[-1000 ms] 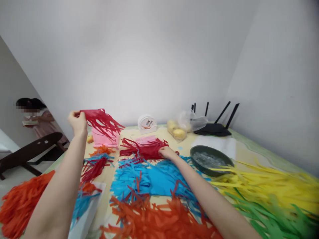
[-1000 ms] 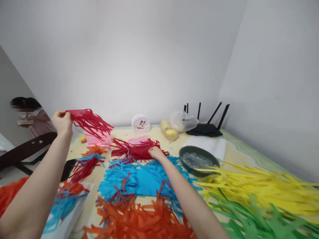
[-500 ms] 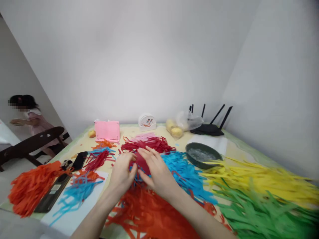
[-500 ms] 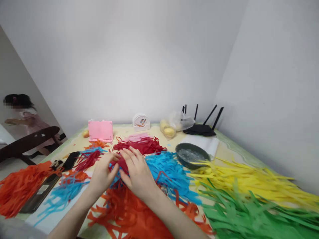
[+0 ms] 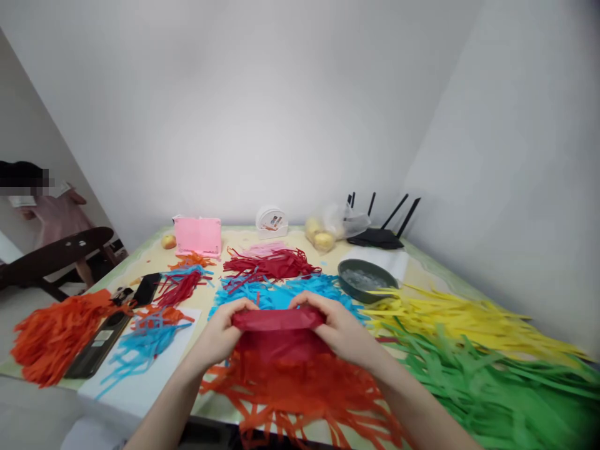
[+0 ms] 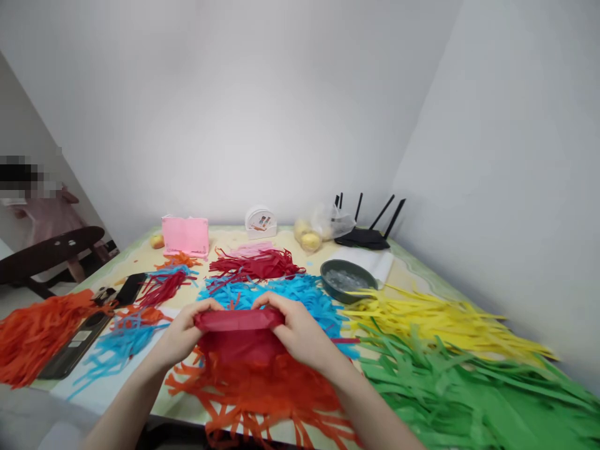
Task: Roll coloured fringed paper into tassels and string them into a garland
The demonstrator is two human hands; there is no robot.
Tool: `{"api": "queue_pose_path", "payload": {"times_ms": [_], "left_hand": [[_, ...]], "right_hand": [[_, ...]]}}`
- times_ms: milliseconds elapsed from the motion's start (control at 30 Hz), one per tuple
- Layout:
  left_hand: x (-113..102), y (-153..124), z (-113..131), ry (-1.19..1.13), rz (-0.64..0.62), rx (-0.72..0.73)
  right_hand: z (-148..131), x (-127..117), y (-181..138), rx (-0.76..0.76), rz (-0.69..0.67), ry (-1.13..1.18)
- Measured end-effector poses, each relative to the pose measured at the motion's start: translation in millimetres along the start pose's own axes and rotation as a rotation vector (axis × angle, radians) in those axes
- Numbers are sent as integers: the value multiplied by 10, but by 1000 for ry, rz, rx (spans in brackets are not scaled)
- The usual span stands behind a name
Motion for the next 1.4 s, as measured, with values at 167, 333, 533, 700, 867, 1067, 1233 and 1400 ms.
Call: {"api": "queue_pose_path", "payload": {"times_ms": [167, 333, 533, 700, 867, 1067, 1233, 1400], "left_hand": [[20, -63, -53, -222, 35, -74], [-84, -83, 23, -134, 44, -8], [-266, -105, 237, 145, -9, 204], [-154, -124, 398, 261, -187, 314], [-58, -149, 398, 357, -267, 263], [-173, -195, 371, 429, -395, 142], [-208, -72, 368, 282, -468, 59], [-61, 153, 275, 362, -419, -15]], "right_hand": [[45, -7, -84, 32, 6, 174], [30, -118, -132, -11, -4, 74], [-63, -444, -213, -40, -56, -247], [-301, -289, -56, -91, -120, -160], [-235, 100, 232, -53, -342, -123], [-189, 155, 261, 73, -323, -289], [-353, 120, 235, 55, -264, -414], [-381, 37, 232, 45, -318, -382]]}}
Point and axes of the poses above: each hand's wrist, its own y-axis towards the middle knuckle, its own x-axis out of the palm, z = x × y, the point moved 4 cm from there along y, towards the middle knuckle, and after that the axes turned 6 degrees about x, right-handed, at the moved point
